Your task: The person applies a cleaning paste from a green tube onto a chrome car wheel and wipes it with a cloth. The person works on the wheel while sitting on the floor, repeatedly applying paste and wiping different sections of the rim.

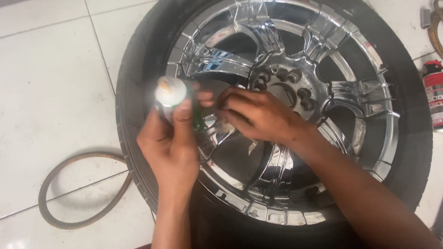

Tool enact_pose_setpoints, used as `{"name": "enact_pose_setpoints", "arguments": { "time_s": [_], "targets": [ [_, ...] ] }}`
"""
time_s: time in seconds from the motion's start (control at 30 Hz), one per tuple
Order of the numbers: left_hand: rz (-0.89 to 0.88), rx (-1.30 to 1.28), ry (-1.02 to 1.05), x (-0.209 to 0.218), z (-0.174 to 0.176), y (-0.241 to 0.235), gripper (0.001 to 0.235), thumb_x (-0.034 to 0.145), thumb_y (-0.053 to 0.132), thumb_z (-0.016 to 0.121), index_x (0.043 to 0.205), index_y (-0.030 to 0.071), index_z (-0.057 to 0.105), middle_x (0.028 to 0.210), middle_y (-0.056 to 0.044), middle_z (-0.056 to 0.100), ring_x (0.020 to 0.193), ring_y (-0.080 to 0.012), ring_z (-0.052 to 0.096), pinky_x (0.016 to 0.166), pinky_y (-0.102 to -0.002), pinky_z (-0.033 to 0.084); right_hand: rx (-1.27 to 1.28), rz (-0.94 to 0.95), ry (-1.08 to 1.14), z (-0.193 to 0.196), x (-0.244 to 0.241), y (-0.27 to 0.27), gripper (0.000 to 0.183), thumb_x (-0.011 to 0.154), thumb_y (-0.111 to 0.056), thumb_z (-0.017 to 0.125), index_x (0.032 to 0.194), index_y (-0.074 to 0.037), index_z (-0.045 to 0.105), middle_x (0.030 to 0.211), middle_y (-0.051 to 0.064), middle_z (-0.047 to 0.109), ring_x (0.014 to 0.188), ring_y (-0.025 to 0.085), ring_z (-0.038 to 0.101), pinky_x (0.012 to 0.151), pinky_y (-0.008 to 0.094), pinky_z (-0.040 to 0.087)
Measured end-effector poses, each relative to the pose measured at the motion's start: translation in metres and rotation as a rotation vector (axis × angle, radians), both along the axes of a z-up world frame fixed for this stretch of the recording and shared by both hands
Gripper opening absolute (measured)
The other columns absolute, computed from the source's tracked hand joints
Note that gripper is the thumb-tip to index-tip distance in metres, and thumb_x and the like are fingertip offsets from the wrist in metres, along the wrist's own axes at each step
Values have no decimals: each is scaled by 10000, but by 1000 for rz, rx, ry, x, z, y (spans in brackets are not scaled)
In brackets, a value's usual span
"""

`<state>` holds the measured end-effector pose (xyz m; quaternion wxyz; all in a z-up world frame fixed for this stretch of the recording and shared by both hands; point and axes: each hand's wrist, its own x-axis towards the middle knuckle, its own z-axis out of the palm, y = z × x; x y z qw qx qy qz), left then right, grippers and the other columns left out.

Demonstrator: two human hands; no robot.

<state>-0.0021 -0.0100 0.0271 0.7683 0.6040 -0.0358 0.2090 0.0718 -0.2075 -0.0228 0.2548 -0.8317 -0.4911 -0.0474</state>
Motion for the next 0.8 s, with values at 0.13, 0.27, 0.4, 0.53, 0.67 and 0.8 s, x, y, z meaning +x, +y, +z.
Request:
{"name": "enact_pose_setpoints", "arguments": {
  "time_s": [0.13,0.27,0.4,0.53,0.67,0.8],
  "targets": [
    [-78,107,42,0,2,1,246,1113,128,559,1251,-50,658,1090,-107,766,1031,-154,724,960,-293,581,337,-222,52,19,-16,-1,91,1044,-46,663,1108,17,652,1003,107,721,814,163,760,675,259,616],
    [-162,171,23,-1,2,0,215,1102,122,565,1200,-25,687,1059,-81,780,997,-143,745,912,-273,590,651,-296,52,64,-46,11,194,1102,-54,615,1254,61,579,1151,172,722,965,206,748,766,299,630],
    [-182,269,9,-2,3,1,172,1080,96,586,1157,3,708,1028,-79,793,957,-137,757,856,-257,583,670,-127,113,83,-61,14,308,1031,-62,609,1286,83,516,1108,159,740,779,93,758,621,212,626],
    [-153,360,15,-2,-1,0,179,1029,79,622,1176,20,705,974,-76,788,884,-123,752,777,-247,574,543,-155,-4,96,-67,20,481,976,-67,739,1369,97,516,1199,225,723,770,113,747,634,254,584],
    [-142,437,42,0,-8,0,211,994,71,640,1186,18,707,884,-78,754,780,-119,715,711,-254,553,479,-128,-33,96,-65,18,479,1031,-78,723,1428,69,500,1317,298,685,869,174,788,702,257,647],
    [-104,457,76,0,-3,-2,188,996,72,640,1156,13,720,856,-81,746,745,-126,689,682,-263,540,517,-136,130,82,-60,7,441,982,-63,723,1387,48,589,941,112,805,599,52,672,463,188,491]
  ]
}}
